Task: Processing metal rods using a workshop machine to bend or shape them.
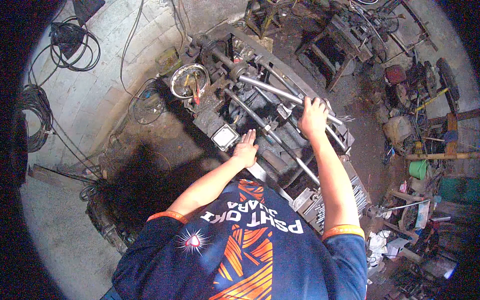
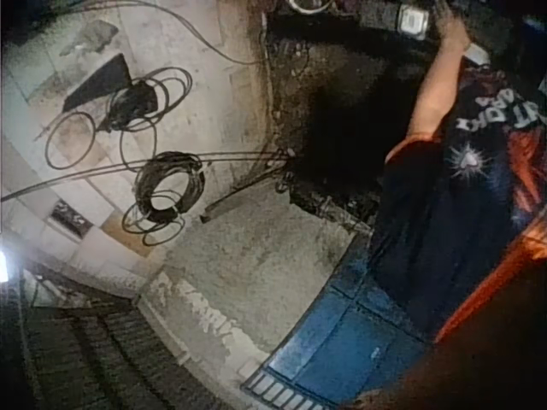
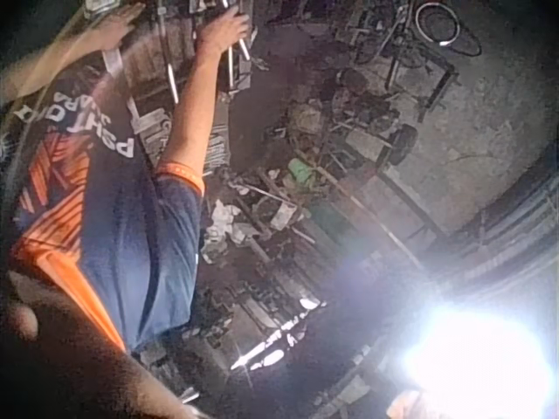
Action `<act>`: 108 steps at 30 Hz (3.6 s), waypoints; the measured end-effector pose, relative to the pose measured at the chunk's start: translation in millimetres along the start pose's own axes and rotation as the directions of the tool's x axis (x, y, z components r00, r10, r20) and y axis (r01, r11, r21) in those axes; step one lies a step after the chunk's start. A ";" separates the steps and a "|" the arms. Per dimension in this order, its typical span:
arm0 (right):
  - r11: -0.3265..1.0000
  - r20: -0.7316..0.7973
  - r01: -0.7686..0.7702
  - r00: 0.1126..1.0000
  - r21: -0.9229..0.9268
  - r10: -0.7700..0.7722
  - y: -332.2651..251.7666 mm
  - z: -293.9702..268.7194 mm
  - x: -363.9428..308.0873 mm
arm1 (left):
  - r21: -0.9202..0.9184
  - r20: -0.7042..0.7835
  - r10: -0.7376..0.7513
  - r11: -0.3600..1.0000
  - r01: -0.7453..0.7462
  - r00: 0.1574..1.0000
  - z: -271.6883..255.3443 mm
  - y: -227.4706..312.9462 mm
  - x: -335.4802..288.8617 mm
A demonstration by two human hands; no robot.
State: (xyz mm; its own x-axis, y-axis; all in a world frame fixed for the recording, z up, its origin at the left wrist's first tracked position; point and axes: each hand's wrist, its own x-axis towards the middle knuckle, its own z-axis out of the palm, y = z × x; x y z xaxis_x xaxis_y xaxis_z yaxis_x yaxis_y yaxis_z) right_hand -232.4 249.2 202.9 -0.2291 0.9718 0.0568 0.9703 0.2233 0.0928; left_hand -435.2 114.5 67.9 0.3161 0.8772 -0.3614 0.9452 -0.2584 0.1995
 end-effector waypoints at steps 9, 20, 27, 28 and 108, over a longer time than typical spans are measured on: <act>1.000 -0.037 0.009 0.999 0.007 -0.009 1.4 3.2 2.9 | -0.040 -0.093 0.008 0.999 -0.012 0.996 9.4 -3.3 0.1; 1.000 -0.059 -0.008 0.998 0.016 0.009 3.9 6.8 -3.1 | -0.010 0.013 -0.006 1.000 0.006 1.000 -4.2 1.4 0.0; 1.000 -0.045 -0.004 0.999 0.005 0.004 0.5 2.3 -2.2 | 0.006 -0.012 -0.003 1.000 0.003 1.000 2.0 0.4 0.8; 1.000 -0.030 -0.007 1.000 -0.002 0.007 0.4 2.0 -1.7 | 0.006 -0.012 -0.003 1.000 0.003 1.000 2.0 0.8 0.9; 1.000 -0.104 0.026 0.994 0.005 -0.026 7.5 4.0 -8.6 | 0.027 -0.021 0.005 1.000 -0.004 1.000 -3.1 -0.8 -2.2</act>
State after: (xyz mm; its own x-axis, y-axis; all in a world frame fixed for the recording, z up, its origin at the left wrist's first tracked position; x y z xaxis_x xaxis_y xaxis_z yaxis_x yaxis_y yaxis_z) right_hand -222.9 242.8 199.1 -0.2608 0.9524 0.1576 0.9643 0.2493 0.0892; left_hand -437.0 114.0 71.4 0.3191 0.8842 -0.3412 0.9456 -0.2731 0.1766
